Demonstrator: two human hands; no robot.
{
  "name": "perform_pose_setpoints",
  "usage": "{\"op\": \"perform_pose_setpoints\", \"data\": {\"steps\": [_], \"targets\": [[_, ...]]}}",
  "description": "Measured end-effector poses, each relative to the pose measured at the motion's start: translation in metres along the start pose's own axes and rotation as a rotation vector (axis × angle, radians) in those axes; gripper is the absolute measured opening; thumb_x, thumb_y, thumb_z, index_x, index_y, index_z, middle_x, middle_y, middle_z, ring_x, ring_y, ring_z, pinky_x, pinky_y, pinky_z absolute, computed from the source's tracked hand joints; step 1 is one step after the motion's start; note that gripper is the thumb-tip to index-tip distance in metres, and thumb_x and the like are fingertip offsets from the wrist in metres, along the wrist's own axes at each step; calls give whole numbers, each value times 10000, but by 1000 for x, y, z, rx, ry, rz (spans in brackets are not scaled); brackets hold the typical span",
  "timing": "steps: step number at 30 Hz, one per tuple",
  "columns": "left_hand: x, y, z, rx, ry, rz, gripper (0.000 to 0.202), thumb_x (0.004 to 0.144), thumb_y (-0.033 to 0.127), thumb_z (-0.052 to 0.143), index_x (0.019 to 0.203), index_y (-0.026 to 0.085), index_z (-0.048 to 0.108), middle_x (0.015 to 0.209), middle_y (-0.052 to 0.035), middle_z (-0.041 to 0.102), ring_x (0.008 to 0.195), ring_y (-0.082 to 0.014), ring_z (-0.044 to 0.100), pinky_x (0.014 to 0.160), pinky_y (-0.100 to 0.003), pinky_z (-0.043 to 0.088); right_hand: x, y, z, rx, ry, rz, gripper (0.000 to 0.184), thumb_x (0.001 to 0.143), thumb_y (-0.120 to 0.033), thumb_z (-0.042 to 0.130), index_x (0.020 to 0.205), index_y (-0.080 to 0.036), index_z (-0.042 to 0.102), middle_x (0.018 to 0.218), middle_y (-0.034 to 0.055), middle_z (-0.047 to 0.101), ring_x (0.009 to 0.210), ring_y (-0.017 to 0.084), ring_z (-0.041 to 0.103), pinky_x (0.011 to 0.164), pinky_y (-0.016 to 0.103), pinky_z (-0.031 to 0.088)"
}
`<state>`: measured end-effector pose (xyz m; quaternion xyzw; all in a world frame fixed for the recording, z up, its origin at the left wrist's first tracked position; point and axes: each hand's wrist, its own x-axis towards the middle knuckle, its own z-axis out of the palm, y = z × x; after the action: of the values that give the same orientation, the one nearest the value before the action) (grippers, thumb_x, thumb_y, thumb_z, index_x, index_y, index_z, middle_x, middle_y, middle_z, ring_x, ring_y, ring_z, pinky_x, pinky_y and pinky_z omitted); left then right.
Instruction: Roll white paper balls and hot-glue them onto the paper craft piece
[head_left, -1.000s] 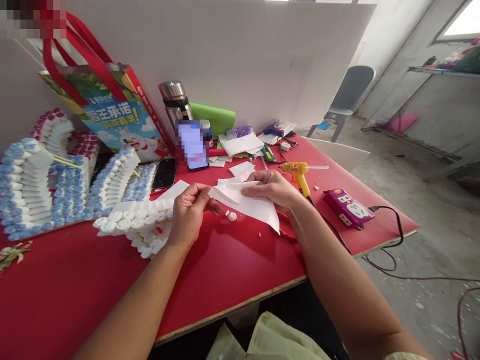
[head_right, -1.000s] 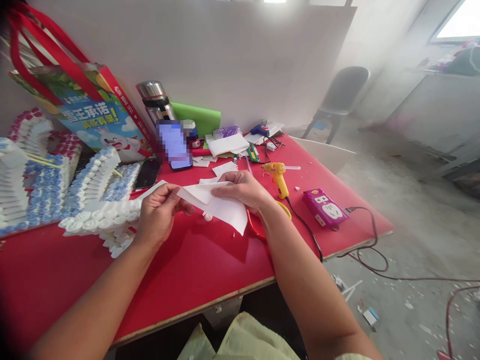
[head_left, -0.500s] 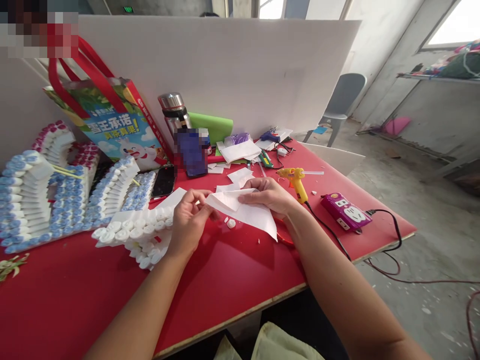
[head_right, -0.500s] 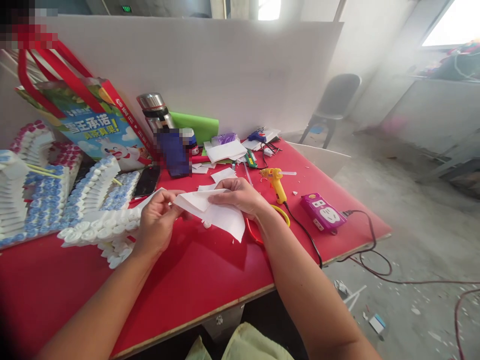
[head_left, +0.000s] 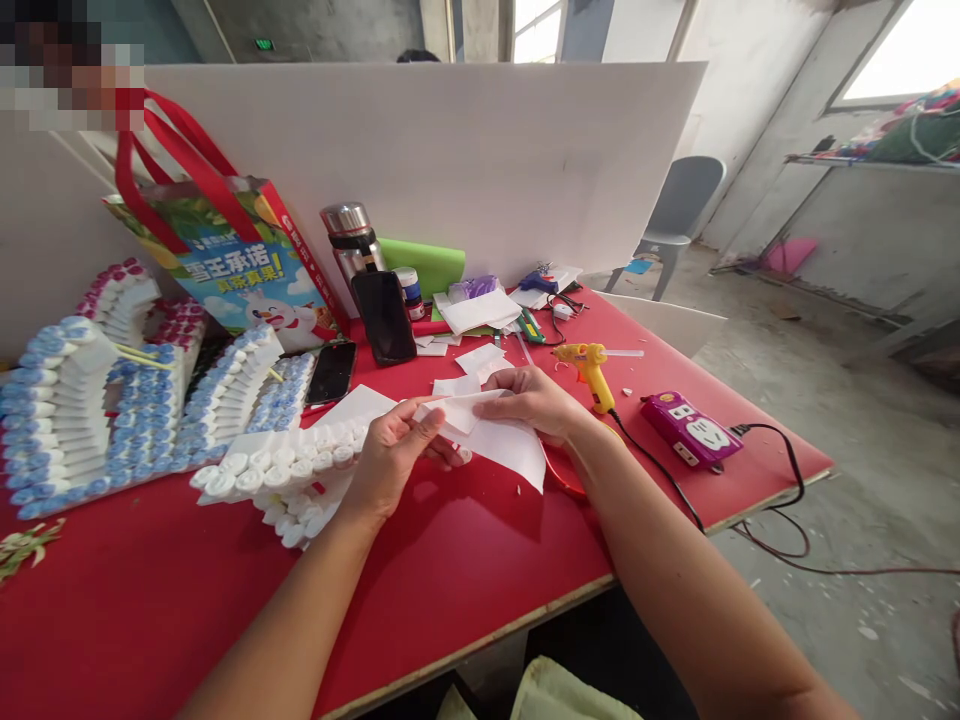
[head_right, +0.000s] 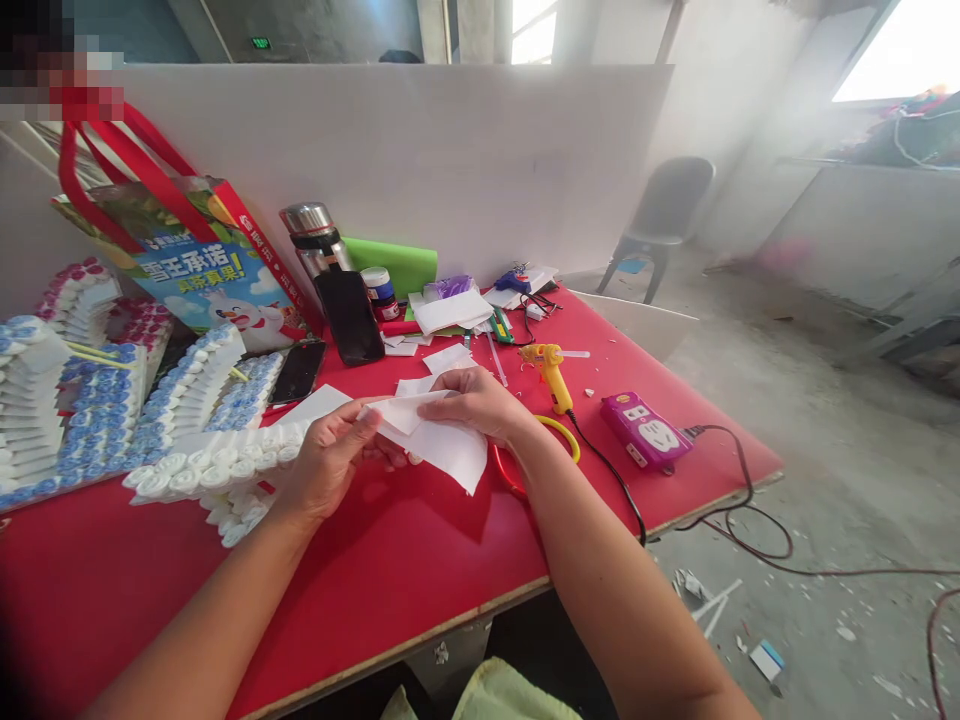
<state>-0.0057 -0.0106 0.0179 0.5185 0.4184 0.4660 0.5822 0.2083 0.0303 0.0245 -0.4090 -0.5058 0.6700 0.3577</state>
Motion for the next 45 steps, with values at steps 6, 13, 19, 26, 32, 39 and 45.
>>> {"op": "perform_pose_setpoints", "data": {"steps": [6, 13, 19, 26, 32, 39, 45], "targets": [[-1, -3, 1, 61, 21, -7, 312, 828, 375, 722, 1005, 118, 707, 730, -89, 755, 513, -193, 685, 536, -293, 549, -2, -3, 2, -179, -1, -11, 250, 651, -316, 835, 790, -170, 686, 652, -9, 663, 542, 122, 575, 480, 227, 444], [0, -2, -2, -77, 36, -22, 453, 814, 307, 697, 1220, 107, 668, 711, -87, 762, 550, -216, 718, 560, -293, 557, -1, 1, -3, -84, -17, -98, 349, 644, -289, 851, 960, -179, 754, 788, 7, 733, 639, 149, 642, 567, 248, 510], [0, -3, -3, -152, 70, 44, 254, 807, 212, 657, 1020, 112, 751, 660, -71, 748, 535, -199, 707, 579, -308, 577, 0, 4, -8, -38, -30, -228, 266, 671, -284, 832, 907, -164, 806, 756, 20, 739, 632, 123, 612, 599, 245, 482], [2, -3, -8, -105, 156, 95, 248, 770, 212, 657, 963, 107, 773, 587, -54, 713, 393, -164, 626, 405, -240, 467, -3, 0, -13, 25, -55, -203, 247, 648, -264, 871, 776, -166, 683, 698, -20, 668, 605, 102, 592, 559, 215, 454], [3, -1, -10, -108, 217, 99, 254, 742, 211, 661, 937, 107, 785, 600, -57, 721, 346, -151, 592, 358, -227, 425, -3, 0, -15, 71, 9, -278, 266, 643, -232, 878, 774, -165, 656, 616, -53, 579, 544, 81, 534, 534, 207, 432], [3, -1, -8, -91, 194, 81, 257, 750, 199, 659, 949, 120, 800, 589, -52, 714, 346, -148, 590, 355, -223, 418, -8, -8, -16, 105, 62, -307, 270, 733, -271, 810, 988, -210, 744, 902, 21, 727, 754, 141, 661, 640, 243, 510], [2, -5, -4, -83, 145, 53, 259, 780, 194, 660, 987, 123, 800, 655, -62, 741, 361, -158, 608, 370, -241, 439, -5, -1, -6, -188, -41, -212, 451, 740, -355, 825, 1158, -197, 761, 914, 66, 767, 788, 183, 678, 703, 298, 538]]}}
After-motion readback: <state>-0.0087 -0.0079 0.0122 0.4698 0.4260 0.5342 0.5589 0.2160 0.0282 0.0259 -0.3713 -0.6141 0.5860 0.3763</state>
